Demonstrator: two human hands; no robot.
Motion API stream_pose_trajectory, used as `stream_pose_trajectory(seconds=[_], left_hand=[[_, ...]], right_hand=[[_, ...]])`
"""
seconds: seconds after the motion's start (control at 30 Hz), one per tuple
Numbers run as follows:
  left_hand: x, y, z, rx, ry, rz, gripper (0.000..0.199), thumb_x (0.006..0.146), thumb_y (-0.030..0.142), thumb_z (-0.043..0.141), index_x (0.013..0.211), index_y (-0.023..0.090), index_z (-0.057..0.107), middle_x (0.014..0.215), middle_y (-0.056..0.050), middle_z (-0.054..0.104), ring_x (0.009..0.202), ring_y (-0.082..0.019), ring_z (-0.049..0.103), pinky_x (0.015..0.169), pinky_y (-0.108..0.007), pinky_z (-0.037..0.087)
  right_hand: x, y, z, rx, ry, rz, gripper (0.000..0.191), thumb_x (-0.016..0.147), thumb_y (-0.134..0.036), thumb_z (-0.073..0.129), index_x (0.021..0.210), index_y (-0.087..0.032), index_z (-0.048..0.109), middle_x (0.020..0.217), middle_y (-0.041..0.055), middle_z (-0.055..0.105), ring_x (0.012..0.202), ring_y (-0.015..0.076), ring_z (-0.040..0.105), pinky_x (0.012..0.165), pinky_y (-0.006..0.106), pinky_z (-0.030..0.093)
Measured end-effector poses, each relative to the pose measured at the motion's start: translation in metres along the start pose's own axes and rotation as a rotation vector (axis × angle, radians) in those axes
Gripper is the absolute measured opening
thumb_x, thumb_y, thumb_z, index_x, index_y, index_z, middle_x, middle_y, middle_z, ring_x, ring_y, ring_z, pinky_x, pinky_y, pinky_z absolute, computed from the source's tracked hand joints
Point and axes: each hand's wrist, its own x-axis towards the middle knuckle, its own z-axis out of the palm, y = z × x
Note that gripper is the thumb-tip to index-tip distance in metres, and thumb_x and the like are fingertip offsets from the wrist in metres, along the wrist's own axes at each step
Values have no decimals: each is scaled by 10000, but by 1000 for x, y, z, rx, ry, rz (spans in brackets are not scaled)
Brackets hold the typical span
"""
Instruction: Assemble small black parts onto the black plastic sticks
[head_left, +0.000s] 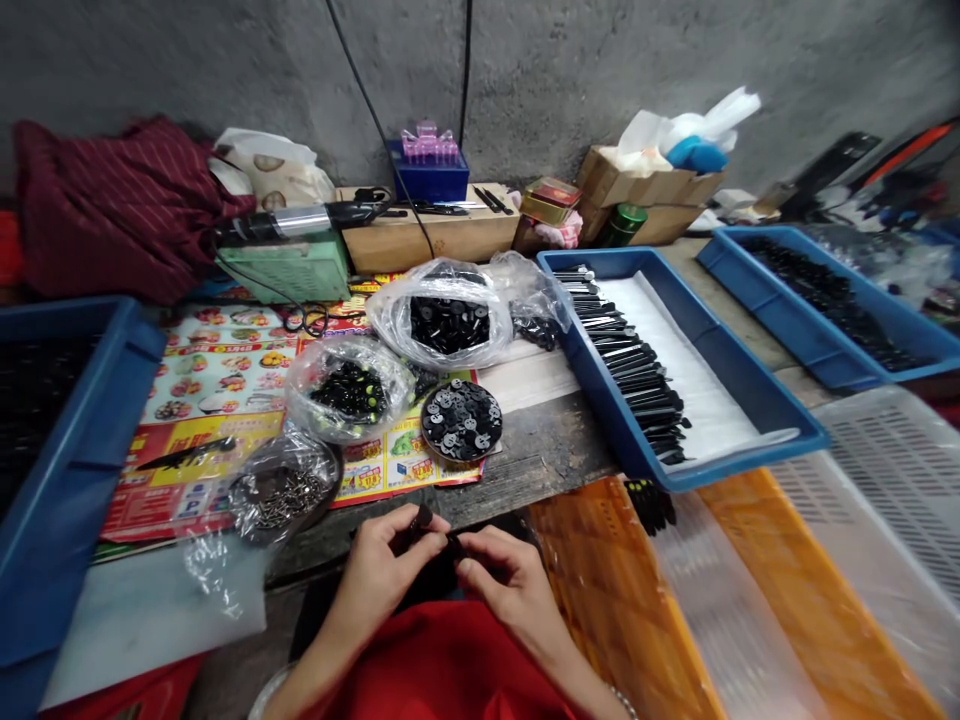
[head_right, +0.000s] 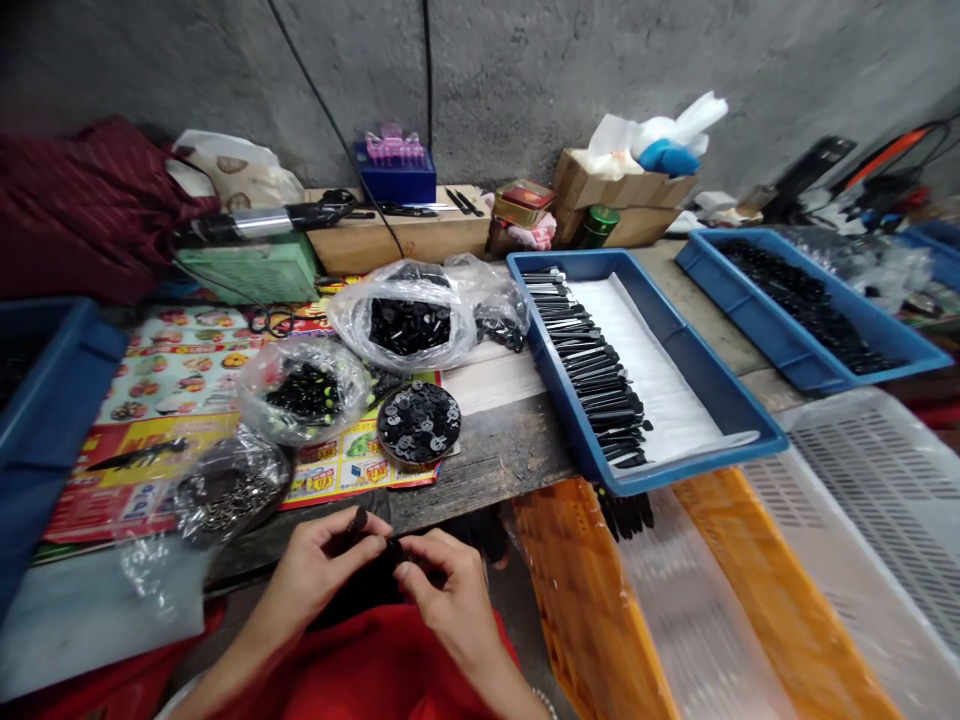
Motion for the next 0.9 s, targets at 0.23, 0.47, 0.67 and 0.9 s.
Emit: stream_pose_trajectory(seconds=[0.23,0.47,0.67,0.9], left_hand=[[-4,-2,4,96,-9,75,121,733,247,651,704,160,729,700,-35,741,678,-209,666,654,-273,508],[-3,4,0,-193,-61,-37,190,646,237,726,812,147,707,708,-23,707,671,-175,638,637,-245,505],[-14,9,-9,-248,-5,-239,291,734,391,714,703,191,506,397,153,256,335,-28,146,342,-141,113],[-21,-11,-11,-139,-127,-50,354,769,355,677,1072,191,597,733,11,615,692,-144,579,639,-214,470]], right_hand=[[0,-6,3,82,2,43,245,843,-386,660,887,-174,773,704,17,567,571,134,535,505,232,445],[7,-3,4,259,43,212,444,687,-565,756,688,-121,762,613,-5,521,450,103,524,394,205,442],[7,5,5,338,111,252,443,653,-556,789,731,-120,768,644,3,552,466,100,544,386,189,460],[8,-4,4,358,122,293,472,617,-577,808,759,-128,772,666,3,558,501,104,549,428,204,488]])
